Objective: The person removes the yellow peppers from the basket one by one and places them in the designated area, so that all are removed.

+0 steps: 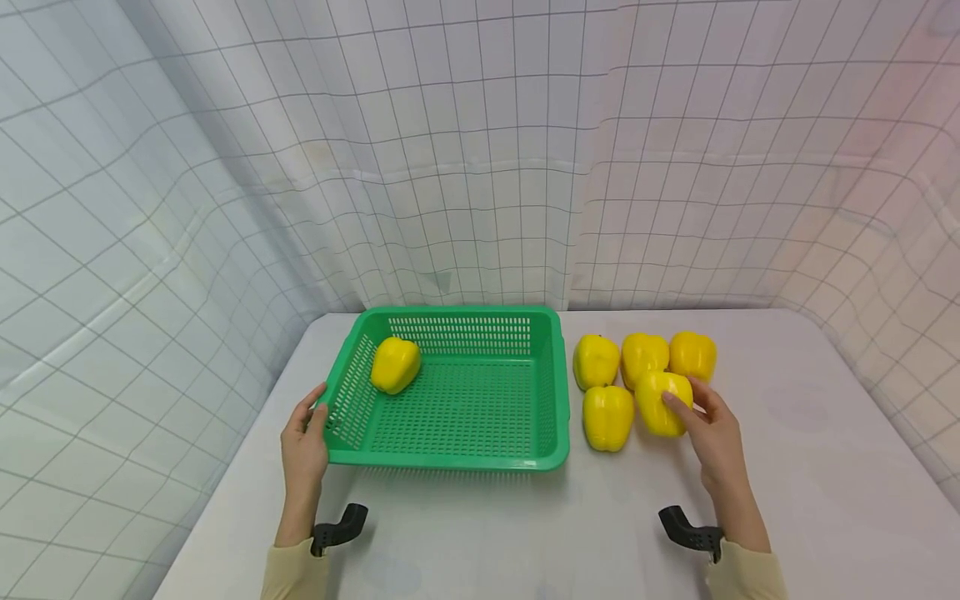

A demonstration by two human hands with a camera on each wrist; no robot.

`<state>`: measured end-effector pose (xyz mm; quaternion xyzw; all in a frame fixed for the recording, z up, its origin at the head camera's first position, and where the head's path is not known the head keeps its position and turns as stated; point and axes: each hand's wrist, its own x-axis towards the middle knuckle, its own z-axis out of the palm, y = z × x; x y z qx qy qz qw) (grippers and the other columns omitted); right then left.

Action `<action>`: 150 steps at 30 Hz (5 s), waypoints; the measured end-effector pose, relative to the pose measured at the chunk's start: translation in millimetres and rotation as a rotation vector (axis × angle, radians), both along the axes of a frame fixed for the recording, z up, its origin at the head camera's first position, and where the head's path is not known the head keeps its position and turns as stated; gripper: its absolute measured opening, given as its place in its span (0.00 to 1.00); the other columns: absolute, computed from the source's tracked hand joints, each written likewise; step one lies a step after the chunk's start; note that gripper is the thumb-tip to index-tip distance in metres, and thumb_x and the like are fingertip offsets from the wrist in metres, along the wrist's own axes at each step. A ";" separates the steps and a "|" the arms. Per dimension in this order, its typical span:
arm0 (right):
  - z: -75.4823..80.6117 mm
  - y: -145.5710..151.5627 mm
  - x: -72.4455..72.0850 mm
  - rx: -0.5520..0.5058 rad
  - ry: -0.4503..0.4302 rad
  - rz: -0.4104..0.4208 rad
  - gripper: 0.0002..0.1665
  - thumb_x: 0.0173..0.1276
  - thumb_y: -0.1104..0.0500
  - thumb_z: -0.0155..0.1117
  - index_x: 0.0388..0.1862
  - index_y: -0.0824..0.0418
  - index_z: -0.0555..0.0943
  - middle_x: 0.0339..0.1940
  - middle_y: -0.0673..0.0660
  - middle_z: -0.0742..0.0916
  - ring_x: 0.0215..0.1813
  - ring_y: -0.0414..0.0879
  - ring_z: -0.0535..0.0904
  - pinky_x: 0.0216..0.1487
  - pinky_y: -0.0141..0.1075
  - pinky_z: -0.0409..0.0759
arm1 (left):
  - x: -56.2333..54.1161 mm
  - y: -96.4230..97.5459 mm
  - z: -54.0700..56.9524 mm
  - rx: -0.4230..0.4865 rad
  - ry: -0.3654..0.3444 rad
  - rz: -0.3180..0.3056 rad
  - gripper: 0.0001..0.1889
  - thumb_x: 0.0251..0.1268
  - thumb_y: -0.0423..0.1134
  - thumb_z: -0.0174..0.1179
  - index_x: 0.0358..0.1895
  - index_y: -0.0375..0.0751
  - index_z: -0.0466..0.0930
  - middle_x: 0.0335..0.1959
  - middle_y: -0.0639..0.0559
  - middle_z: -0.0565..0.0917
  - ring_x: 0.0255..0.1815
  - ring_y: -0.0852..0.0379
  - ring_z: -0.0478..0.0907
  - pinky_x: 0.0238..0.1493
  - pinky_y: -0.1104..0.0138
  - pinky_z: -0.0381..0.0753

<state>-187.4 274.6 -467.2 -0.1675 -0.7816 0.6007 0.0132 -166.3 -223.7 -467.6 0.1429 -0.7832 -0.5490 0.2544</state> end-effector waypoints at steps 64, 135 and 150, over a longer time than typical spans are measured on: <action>-28.3 10.6 4.3 0.014 -0.158 0.159 0.58 0.67 0.31 0.47 0.74 0.72 0.41 0.74 0.73 0.50 0.72 0.68 0.44 0.66 0.59 0.46 | 1.0 0.7 1.0 0.007 0.017 -0.009 0.19 0.76 0.40 0.46 0.64 0.42 0.73 0.51 0.38 0.76 0.40 0.49 0.69 0.32 0.66 0.63; 90.5 -161.4 -57.2 0.261 0.378 0.637 0.21 0.69 0.50 0.61 0.55 0.60 0.77 0.54 0.58 0.80 0.54 0.52 0.74 0.47 0.47 0.75 | 1.0 -0.4 -1.0 -0.008 0.011 0.005 0.18 0.75 0.41 0.47 0.63 0.44 0.74 0.48 0.42 0.78 0.26 0.54 0.62 0.23 0.67 0.60; 84.7 -221.2 -86.8 0.251 0.225 0.819 0.28 0.69 0.50 0.61 0.62 0.64 0.73 0.57 0.62 0.79 0.56 0.55 0.74 0.49 0.45 0.75 | 2.1 1.6 -0.5 0.033 0.025 -0.027 0.19 0.75 0.40 0.47 0.64 0.41 0.73 0.64 0.42 0.70 0.63 0.42 0.62 0.49 0.50 0.63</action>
